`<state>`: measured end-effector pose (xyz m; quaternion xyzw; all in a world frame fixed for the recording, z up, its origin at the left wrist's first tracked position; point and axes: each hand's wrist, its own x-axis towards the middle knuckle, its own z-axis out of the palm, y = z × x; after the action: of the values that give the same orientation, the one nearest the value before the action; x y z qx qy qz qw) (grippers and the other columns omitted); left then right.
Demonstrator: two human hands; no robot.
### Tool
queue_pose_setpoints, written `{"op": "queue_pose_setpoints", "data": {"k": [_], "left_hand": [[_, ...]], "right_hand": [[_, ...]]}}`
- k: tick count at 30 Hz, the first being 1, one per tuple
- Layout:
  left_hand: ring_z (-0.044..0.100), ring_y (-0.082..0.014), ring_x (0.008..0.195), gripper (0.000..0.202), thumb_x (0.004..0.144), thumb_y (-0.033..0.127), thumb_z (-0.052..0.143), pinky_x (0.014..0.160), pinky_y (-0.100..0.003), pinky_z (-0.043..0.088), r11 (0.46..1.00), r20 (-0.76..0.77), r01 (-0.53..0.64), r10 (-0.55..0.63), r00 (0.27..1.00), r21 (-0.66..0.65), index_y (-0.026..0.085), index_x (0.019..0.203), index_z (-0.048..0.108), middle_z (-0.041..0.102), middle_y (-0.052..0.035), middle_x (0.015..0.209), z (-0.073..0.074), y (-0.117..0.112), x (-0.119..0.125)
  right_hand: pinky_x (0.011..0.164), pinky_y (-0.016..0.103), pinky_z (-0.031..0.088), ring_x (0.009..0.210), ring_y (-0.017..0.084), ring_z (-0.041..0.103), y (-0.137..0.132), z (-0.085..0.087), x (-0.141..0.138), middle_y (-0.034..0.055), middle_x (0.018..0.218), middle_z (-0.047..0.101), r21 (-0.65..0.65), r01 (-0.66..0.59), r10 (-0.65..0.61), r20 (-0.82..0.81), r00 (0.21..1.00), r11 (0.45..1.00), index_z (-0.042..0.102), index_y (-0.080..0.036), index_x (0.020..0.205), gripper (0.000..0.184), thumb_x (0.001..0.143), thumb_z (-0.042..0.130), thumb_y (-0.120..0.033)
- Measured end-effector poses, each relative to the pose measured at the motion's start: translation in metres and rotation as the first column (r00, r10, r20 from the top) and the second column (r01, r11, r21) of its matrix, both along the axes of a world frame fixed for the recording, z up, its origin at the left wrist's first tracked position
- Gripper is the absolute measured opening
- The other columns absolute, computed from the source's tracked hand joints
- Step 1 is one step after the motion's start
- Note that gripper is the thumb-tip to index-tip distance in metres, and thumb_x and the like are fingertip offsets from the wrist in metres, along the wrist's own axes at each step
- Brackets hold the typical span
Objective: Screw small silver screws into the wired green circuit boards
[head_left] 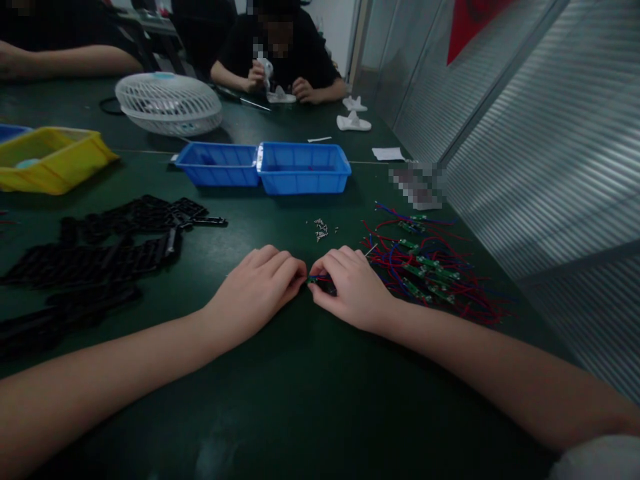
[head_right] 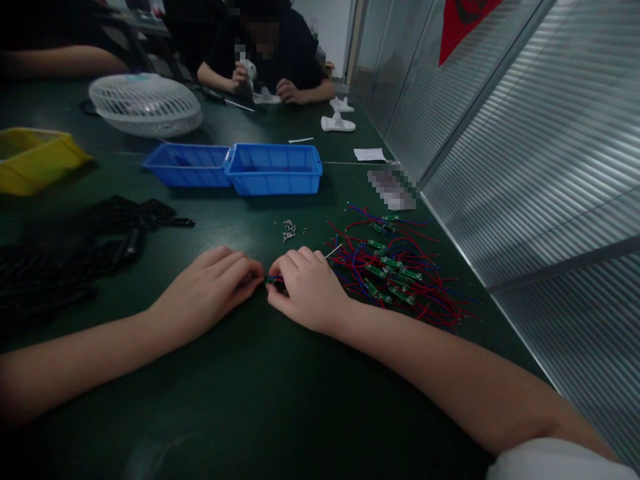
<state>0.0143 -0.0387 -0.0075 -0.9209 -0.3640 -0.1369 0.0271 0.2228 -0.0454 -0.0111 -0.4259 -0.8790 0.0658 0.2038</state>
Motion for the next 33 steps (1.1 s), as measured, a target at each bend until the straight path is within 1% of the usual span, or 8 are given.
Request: {"op": "queue_pose_setpoints", "data": {"k": [5,8,12,17,23,27,30,33], "left_hand": [[0.048,-0.0248,0.080,0.014,0.095,0.019,0.048,0.069,-0.038,0.038,0.979,-0.163,0.008,0.025,0.986,0.202,0.015,0.096,0.061,0.059,-0.0079,0.085,0.006,-0.009,0.006],[0.049,-0.0258,0.079,0.018,0.094,0.014,0.045,0.067,-0.039,0.037,0.965,-0.219,0.041,0.017,0.976,0.260,0.015,0.098,0.063,0.061,-0.0095,0.087,0.010,-0.013,0.007],[0.052,-0.0270,0.082,0.021,0.093,0.012,0.044,0.069,-0.040,0.038,0.961,-0.224,0.079,-0.019,0.974,0.263,0.014,0.102,0.063,0.064,-0.0108,0.092,0.011,-0.013,0.005],[0.056,-0.0299,0.105,0.020,0.095,0.015,0.047,0.082,-0.043,0.038,0.963,-0.125,0.080,-0.049,0.991,0.258,0.017,0.109,0.062,0.066,-0.0098,0.112,0.007,-0.006,0.000],[0.065,-0.0219,0.087,0.020,0.098,0.023,0.044,0.081,-0.038,0.042,0.976,-0.069,0.181,-0.173,0.982,0.118,0.015,0.101,0.062,0.071,-0.0073,0.096,0.006,0.003,-0.006],[0.066,-0.0205,0.092,0.020,0.098,0.022,0.045,0.085,-0.036,0.042,0.966,-0.033,0.244,-0.242,0.970,0.086,0.016,0.100,0.064,0.072,-0.0070,0.101,0.009,0.006,-0.009],[0.066,-0.0199,0.093,0.020,0.098,0.022,0.046,0.085,-0.036,0.042,0.959,-0.016,0.263,-0.263,0.965,0.108,0.016,0.100,0.065,0.072,-0.0067,0.102,0.009,0.007,-0.008],[0.067,-0.0194,0.091,0.019,0.098,0.022,0.047,0.083,-0.035,0.043,0.936,-0.035,0.297,-0.295,0.955,0.190,0.015,0.098,0.065,0.073,-0.0073,0.100,0.008,0.009,-0.009]], "right_hand": [[0.077,0.034,0.032,0.091,0.021,0.051,-0.001,-0.001,-0.002,0.0052,0.094,0.065,0.022,0.003,-0.003,0.012,1.000,1.000,0.060,-0.017,0.094,0.015,0.088,0.057,-0.031],[0.078,0.034,0.033,0.093,0.021,0.052,-0.001,0.000,-0.002,0.0058,0.095,0.065,0.022,-0.003,0.002,0.022,1.000,1.000,0.060,-0.016,0.095,0.015,0.088,0.056,-0.030],[0.078,0.034,0.033,0.093,0.021,0.051,0.000,0.001,-0.002,0.0060,0.096,0.065,0.018,-0.008,0.008,0.026,1.000,1.000,0.060,-0.016,0.096,0.016,0.088,0.056,-0.029],[0.077,0.034,0.032,0.092,0.021,0.051,0.000,0.000,-0.002,0.0056,0.096,0.065,0.032,0.000,-0.001,0.035,0.999,0.999,0.060,-0.016,0.096,0.018,0.089,0.055,-0.032],[0.078,0.034,0.033,0.094,0.021,0.052,-0.001,0.001,0.000,0.0053,0.097,0.065,0.009,-0.003,0.002,0.024,1.000,1.000,0.061,-0.016,0.097,0.018,0.090,0.054,-0.032],[0.079,0.034,0.032,0.094,0.021,0.052,-0.001,0.001,-0.001,0.0055,0.098,0.065,0.001,-0.002,0.002,0.017,1.000,1.000,0.061,-0.016,0.097,0.018,0.090,0.054,-0.031],[0.080,0.034,0.032,0.095,0.021,0.052,0.000,0.001,-0.001,0.0057,0.098,0.065,-0.004,-0.008,0.008,0.012,1.000,1.000,0.061,-0.016,0.098,0.019,0.091,0.053,-0.031],[0.080,0.034,0.032,0.095,0.021,0.052,0.000,0.000,0.000,0.0058,0.098,0.065,-0.004,-0.002,0.002,0.019,1.000,1.000,0.061,-0.016,0.097,0.019,0.090,0.052,-0.031]]}}
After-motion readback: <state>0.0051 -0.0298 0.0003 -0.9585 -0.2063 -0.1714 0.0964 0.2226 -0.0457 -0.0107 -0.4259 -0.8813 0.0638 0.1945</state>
